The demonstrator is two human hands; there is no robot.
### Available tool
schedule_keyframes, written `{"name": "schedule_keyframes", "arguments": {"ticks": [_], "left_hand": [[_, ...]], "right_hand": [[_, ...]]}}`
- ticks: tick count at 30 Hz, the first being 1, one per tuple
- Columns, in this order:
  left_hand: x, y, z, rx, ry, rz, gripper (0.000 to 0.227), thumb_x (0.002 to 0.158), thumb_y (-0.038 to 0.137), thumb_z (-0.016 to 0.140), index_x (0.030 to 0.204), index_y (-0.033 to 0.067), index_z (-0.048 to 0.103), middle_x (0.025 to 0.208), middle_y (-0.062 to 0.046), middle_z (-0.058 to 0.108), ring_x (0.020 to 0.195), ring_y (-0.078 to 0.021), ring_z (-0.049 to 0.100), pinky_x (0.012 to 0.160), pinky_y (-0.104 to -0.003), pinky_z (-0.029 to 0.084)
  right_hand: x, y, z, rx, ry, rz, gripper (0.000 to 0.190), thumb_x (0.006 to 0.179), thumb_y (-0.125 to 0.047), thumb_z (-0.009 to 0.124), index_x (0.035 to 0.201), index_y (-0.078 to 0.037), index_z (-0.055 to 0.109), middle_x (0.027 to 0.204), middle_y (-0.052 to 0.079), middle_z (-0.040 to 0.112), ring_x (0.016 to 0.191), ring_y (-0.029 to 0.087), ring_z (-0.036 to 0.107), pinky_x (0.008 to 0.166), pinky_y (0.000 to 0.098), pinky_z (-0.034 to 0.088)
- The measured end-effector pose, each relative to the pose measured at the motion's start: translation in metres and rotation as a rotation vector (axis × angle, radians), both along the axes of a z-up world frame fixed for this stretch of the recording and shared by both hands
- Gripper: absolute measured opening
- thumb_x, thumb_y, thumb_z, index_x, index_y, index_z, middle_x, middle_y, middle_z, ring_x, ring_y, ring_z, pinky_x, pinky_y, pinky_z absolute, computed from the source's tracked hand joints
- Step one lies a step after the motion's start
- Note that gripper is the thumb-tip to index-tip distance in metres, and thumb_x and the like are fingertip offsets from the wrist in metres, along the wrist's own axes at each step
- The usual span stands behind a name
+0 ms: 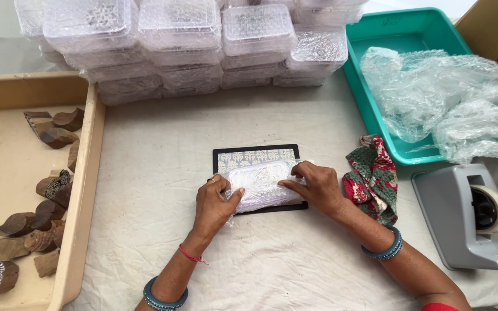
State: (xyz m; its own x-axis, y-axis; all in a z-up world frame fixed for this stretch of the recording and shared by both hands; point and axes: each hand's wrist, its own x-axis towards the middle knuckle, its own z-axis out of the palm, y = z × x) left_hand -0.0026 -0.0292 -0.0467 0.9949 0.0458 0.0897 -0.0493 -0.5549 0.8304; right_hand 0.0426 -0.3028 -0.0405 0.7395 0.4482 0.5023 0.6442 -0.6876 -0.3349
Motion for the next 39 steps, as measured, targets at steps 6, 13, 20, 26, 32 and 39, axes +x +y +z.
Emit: {"name": "schedule_keyframes", "arguments": {"ticks": [6, 13, 20, 26, 32, 39], "left_hand": [[0.003, -0.002, 0.004, 0.047, 0.090, -0.018, 0.033, 0.081, 0.021, 0.082, 0.066, -0.0024, 0.064, 0.070, -0.008, 0.057, 0.063, -0.0179, 0.054, 0.058, -0.036, 0.046], [0.003, -0.004, 0.004, 0.070, 0.017, -0.020, 0.028, 0.081, 0.021, 0.080, 0.074, -0.0028, 0.068, 0.074, -0.009, 0.060, 0.063, -0.0213, 0.058, 0.060, -0.039, 0.049], [0.003, -0.006, 0.006, 0.078, 0.010, -0.033, 0.032, 0.081, 0.023, 0.079, 0.071, -0.0040, 0.066, 0.073, -0.012, 0.059, 0.066, -0.0241, 0.059, 0.063, -0.040, 0.049], [0.001, -0.003, 0.005, 0.081, -0.018, -0.013, 0.034, 0.082, 0.024, 0.079, 0.070, -0.0039, 0.065, 0.074, -0.013, 0.059, 0.067, -0.0243, 0.059, 0.063, -0.041, 0.048], [0.007, 0.043, 0.024, 0.177, 0.148, -0.167, 0.033, 0.082, 0.032, 0.078, 0.079, 0.0004, 0.067, 0.076, -0.011, 0.064, 0.066, -0.0238, 0.060, 0.064, -0.041, 0.050], [-0.018, 0.140, 0.040, 0.599, 0.426, 0.125, 0.022, 0.101, 0.025, 0.063, 0.097, 0.0077, 0.075, 0.086, -0.013, 0.075, 0.075, -0.0245, 0.069, 0.073, -0.039, 0.054]], "right_hand": [[0.022, -0.014, 0.011, -0.099, -0.129, -0.009, 0.038, 0.089, -0.041, 0.079, 0.076, -0.009, 0.062, 0.067, 0.006, 0.063, 0.054, 0.022, 0.062, 0.051, 0.0387, 0.047], [0.020, -0.021, 0.011, -0.158, -0.001, -0.237, 0.035, 0.089, -0.039, 0.077, 0.095, -0.005, 0.071, 0.093, 0.011, 0.068, 0.078, 0.026, 0.066, 0.065, 0.0395, 0.053], [-0.044, 0.012, 0.014, -0.226, -0.076, 0.139, 0.067, 0.095, -0.043, 0.062, 0.147, -0.004, 0.047, 0.152, 0.014, 0.046, 0.144, 0.030, 0.040, 0.117, 0.0516, 0.031], [0.011, 0.057, 0.003, -0.342, 0.077, 0.101, 0.067, 0.105, -0.048, 0.043, 0.156, -0.005, 0.038, 0.165, 0.014, 0.034, 0.155, 0.026, 0.024, 0.123, 0.0508, 0.015], [0.028, 0.071, 0.005, -0.361, 0.381, 0.101, 0.056, 0.107, -0.047, 0.036, 0.142, -0.009, 0.057, 0.140, 0.010, 0.061, 0.132, 0.026, 0.050, 0.110, 0.0450, 0.037], [0.030, 0.074, 0.005, -0.391, 0.398, 0.074, 0.052, 0.105, -0.046, 0.039, 0.133, -0.010, 0.063, 0.114, 0.007, 0.068, 0.100, 0.022, 0.059, 0.087, 0.0414, 0.045]]}}
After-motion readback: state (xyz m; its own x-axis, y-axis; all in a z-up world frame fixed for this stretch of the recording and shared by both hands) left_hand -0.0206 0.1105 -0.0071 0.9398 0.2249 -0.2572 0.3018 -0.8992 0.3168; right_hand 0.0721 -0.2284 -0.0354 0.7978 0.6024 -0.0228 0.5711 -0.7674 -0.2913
